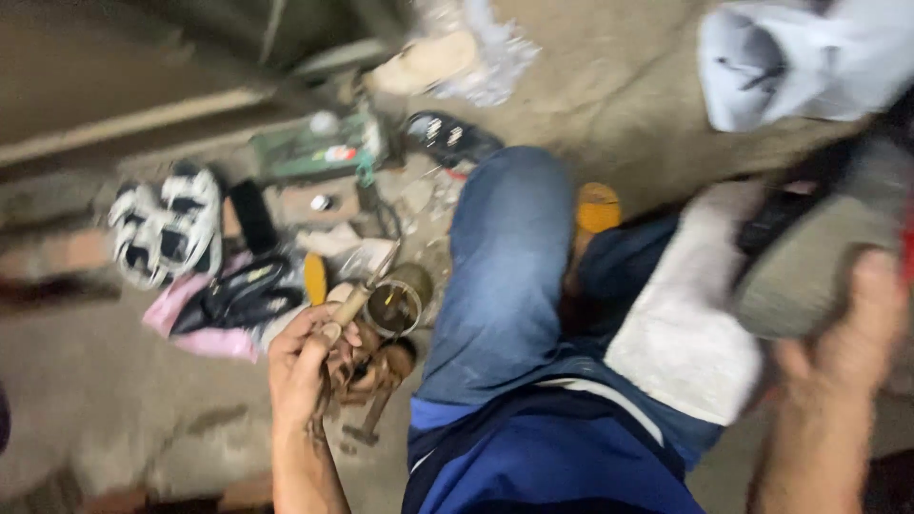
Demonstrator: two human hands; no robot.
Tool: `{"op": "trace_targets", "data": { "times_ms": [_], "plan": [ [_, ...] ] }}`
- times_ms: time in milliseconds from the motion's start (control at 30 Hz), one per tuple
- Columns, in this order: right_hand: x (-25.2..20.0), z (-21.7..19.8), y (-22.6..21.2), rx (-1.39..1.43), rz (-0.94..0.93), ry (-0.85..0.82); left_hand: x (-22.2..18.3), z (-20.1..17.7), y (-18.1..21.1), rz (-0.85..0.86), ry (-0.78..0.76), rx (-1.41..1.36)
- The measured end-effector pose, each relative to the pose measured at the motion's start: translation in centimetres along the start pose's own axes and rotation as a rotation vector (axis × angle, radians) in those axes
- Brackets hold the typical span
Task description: Scraping old adhesive from shoe soles and applying new glue for repair.
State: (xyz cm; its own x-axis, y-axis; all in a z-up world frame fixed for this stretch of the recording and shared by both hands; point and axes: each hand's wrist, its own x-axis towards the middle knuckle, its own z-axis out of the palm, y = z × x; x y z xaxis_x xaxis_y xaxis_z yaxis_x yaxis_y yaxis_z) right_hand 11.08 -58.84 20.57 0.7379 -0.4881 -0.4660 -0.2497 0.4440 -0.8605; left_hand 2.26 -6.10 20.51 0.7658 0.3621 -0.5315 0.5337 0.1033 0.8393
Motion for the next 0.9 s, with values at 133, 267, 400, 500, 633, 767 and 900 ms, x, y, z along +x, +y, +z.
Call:
{"op": "trace_targets", "data": {
  "times_ms": [133, 267, 400, 500, 633, 767, 900],
  "plan": [
    [-2.1, 5.5, 0.7, 0.115, -0.045, 0.049, 1.3, 5.7, 2.6, 0.164, -0.148, -0.046],
    [-2.9, 7.8, 1.7, 0.308, 0.206, -0.108, 1.9, 10.4, 3.6, 0.191, -0.121, 0.279],
    [-3.5, 10.0, 1.6, 0.369, 0.131, -0.344, 0.5, 14.7, 6.4, 0.41, -0.262, 0.632],
    [-3.2, 10.5, 2.3, 0.425, 0.136, -0.447, 0.8, 15.9, 6.6, 0.621, -0.274, 0.772],
    [-2.6, 10.7, 3.4, 0.505, 0.161, -0.402, 0.6, 16.4, 7.1, 0.643, -0.255, 0.775],
    [-3.5, 13.6, 3.0, 0.392, 0.155, -0.395, -1.2, 16.0, 7.1, 0.506, -0.269, 0.719],
    [-4.2, 16.3, 4.5, 0.289, 0.209, -0.231, -1.8, 16.0, 6.9, 0.509, -0.242, 0.638]
  ]
}}
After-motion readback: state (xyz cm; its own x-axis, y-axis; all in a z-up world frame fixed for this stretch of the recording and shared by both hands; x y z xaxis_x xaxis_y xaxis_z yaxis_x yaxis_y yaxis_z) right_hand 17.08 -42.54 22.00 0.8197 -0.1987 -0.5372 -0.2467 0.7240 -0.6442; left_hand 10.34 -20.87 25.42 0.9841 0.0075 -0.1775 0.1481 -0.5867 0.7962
